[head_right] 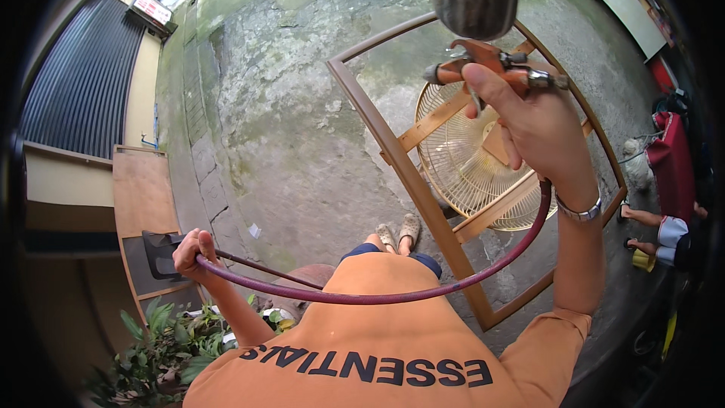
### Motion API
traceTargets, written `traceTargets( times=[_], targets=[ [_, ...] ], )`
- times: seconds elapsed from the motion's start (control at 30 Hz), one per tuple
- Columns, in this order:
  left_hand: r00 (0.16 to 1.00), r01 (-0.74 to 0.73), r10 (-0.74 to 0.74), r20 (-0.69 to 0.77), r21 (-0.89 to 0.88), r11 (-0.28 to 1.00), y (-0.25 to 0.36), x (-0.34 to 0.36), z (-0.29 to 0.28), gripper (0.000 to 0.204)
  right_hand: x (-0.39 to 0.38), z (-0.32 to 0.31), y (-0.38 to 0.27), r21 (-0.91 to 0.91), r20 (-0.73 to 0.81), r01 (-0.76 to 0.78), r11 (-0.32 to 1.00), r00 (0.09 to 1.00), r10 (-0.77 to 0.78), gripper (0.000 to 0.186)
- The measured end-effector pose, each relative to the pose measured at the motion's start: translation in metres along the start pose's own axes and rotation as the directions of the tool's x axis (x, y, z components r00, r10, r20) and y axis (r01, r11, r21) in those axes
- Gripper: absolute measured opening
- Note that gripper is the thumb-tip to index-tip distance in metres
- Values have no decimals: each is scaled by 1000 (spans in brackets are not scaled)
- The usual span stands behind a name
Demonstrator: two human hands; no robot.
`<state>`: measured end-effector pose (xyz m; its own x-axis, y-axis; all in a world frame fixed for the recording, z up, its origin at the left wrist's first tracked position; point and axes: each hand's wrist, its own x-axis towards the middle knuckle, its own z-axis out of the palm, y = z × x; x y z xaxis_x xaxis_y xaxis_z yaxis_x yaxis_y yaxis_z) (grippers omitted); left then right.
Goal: The person picks up a framed portrait and hands it to another person. They then move outside to a wooden frame resting on a fan and use a spray gun to apply a coat of paint to the frame.
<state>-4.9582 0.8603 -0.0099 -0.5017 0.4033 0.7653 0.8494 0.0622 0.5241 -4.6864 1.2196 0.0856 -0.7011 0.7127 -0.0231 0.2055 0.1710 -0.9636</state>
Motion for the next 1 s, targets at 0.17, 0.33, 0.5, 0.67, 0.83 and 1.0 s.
traceTargets(
  times=[0.17, 0.33, 0.5, 0.67, 0.83, 1.0],
  targets=[
    [998, -66, 65, 13, 31, 997, 11, 0, -1, 53, 9, 5, 14, -469, -128, 72, 880, 980, -149, 29],
    [995, -76, 72, 64, 56, 996, 15, -8, -4, 52, -7, -12, 21, -460, -399, 188, 868, 829, -391, 26],
    [976, 11, -16, 219, 23, 1000, 8, -31, -6, 52, -66, -46, -1, -426, -556, 10, 904, 786, -271, 29],
    [810, 130, -35, 586, -121, 984, 38, -34, 3, 46, -144, -129, 2, -854, -417, -106, 510, 725, -548, 29],
    [710, 208, 68, 701, -301, 931, 92, -42, 3, 45, -226, -209, -1, -948, -319, -241, 210, 687, -653, 34],
    [688, 209, 309, 657, -587, 782, 173, -64, 26, 51, -306, -267, 10, -900, -419, -208, 384, 660, -623, 27]
  ],
)
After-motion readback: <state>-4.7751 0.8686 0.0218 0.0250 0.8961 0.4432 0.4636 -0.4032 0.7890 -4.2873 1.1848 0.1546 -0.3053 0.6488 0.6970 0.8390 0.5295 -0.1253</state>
